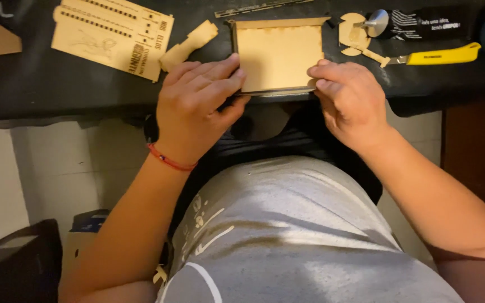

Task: The person assembles a wooden model by fitting pre-cut pieces together. They use a small stick to apply glue to the joints of the wooden parts and press them together to form a box-like structure.

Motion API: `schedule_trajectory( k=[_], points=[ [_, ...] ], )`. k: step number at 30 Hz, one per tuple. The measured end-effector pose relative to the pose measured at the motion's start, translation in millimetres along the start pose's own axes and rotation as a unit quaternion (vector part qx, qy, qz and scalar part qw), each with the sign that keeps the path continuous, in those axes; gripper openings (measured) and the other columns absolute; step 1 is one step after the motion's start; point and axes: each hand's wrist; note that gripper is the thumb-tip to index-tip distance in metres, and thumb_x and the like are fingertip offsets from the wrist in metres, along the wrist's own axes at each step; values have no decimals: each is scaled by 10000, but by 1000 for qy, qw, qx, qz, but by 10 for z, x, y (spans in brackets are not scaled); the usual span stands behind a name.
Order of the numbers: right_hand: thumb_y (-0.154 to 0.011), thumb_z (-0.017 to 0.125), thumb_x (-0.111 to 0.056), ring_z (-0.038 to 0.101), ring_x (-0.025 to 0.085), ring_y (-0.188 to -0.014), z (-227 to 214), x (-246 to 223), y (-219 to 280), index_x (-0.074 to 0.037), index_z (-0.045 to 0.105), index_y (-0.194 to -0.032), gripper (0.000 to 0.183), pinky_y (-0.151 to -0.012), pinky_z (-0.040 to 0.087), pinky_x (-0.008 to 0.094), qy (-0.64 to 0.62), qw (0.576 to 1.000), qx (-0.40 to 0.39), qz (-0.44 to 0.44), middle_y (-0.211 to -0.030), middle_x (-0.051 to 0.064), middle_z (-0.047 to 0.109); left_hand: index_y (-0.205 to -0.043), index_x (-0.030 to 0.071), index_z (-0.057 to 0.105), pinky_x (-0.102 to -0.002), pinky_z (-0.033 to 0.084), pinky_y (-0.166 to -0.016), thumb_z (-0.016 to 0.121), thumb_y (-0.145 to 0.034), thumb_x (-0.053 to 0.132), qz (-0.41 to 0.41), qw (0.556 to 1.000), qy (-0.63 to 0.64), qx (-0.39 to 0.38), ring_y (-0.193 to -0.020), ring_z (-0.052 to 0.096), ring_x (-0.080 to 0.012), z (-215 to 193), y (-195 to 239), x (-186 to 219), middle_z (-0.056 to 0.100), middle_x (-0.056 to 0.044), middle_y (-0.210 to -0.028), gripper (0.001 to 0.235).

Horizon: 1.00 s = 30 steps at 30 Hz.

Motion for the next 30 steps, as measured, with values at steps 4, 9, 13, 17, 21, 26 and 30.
schedule_trajectory(
  k=[4,9,13,17,21,26,30],
  points=[
    [-1015,623,140,690,465,-1079,3,28,45,40,487,-1133,206,-861,548,550,-9,1000,-13,2,-1141,282,648,-1044,83,752,-393,527,-913,857,-867,76,-12,1000,-11,7,-1036,728,-211,21,41,4,730,-88,-1182,206],
    [-1037,598,18,640,448,-1156,-118,-152,-72,79,592,-1101,89,-1031,477,505,-12,995,-55,81,-1221,279,651,-1110,106,707,-394,515,-915,778,-899,100,-10,1000,-20,-5,-1014,720,-235,-10,81,16,695,-38,-1239,223],
    [-1018,645,-94,578,432,-1000,-83,-297,17,29,577,-1269,288,-846,429,528,102,995,1,10,-1132,263,584,-1120,86,694,-412,520,-910,690,-901,88,-15,1000,-1,11,-989,726,-254,-37,93,35,693,-64,-1241,219],
    [-944,691,-140,473,325,-534,75,-563,-42,-85,520,-1406,496,-483,326,461,153,966,-207,23,-647,76,482,-1104,106,673,-393,523,-905,754,-886,80,-4,999,-14,33,-975,742,-228,17,127,26,709,-42,-1213,234],
    [-937,640,-201,524,270,-586,167,-657,-239,-186,531,-1492,566,-507,389,409,250,935,-250,27,-683,26,488,-1084,96,671,-379,520,-866,735,-881,77,1,999,-15,46,-950,741,-226,31,118,15,722,-56,-1186,213],
    [-935,640,-272,511,213,-546,133,-623,-212,-279,536,-1515,589,-498,386,354,328,909,-258,2,-647,-32,484,-1085,98,670,-379,516,-859,764,-867,69,4,999,-8,48,-932,737,-218,51,131,-29,717,-51,-1190,239],
    [-956,670,-237,503,226,-536,20,-667,-281,-191,593,-1449,500,-477,387,383,259,932,-253,16,-627,-9,443,-1074,112,659,-371,521,-869,775,-854,65,2,999,-18,48,-943,746,-208,61,124,-15,721,-41,-1190,253]
  ],
)
Point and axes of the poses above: each hand's wrist, its own y-axis away from the middle knuckle, its own z-axis out of the palm, x = y × z
